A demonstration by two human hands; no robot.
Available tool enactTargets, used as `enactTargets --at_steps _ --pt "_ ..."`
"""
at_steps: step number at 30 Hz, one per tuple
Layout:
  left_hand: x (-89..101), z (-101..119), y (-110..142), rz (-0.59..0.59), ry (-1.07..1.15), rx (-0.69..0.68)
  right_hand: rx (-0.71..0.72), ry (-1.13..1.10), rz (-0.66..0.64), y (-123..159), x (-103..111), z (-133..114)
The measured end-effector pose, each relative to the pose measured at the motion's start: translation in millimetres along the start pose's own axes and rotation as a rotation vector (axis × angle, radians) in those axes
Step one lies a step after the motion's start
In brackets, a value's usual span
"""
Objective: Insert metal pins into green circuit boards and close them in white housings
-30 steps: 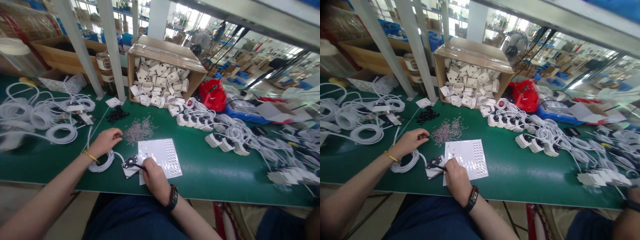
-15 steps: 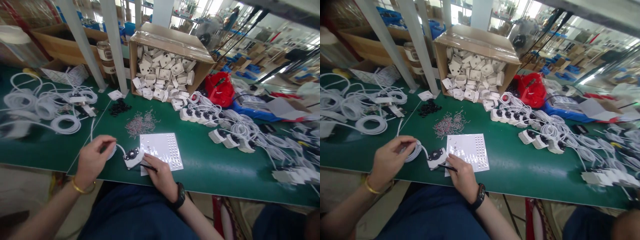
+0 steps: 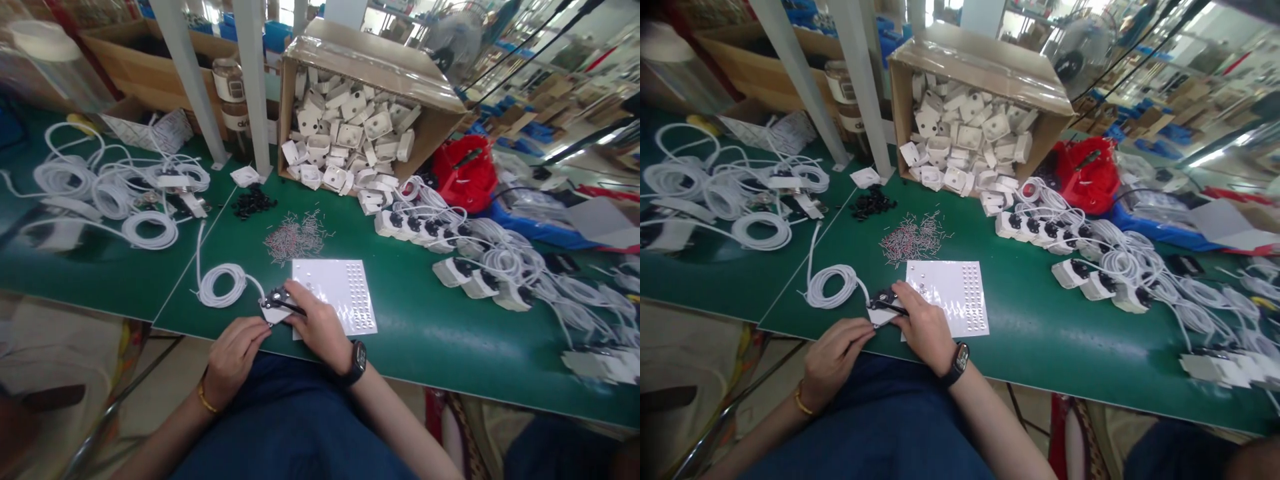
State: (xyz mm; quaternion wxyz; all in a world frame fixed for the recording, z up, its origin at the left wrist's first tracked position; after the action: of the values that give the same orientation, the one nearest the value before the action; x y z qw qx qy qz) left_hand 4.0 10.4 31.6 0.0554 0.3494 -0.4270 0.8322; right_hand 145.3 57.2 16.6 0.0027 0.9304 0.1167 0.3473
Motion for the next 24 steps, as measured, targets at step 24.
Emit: enactTargets --at_steps 24 --pt "23.8 -61 18 0.108 0.147 0.792 0.096 0.309 -0.214 -20 9 -25"
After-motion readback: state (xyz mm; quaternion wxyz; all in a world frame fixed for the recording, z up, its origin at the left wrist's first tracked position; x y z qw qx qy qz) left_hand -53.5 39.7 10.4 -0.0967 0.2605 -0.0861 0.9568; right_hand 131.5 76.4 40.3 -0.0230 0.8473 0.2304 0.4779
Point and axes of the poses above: each hand's wrist, its own y-axis away from the middle knuckle, its own x-axis out of the back of the hand, z = x × y, the point moved 9 cm from there along -y, towards the middle knuckle, and after that the axes turned 15 degrees about -x, right-handed, at the moved point
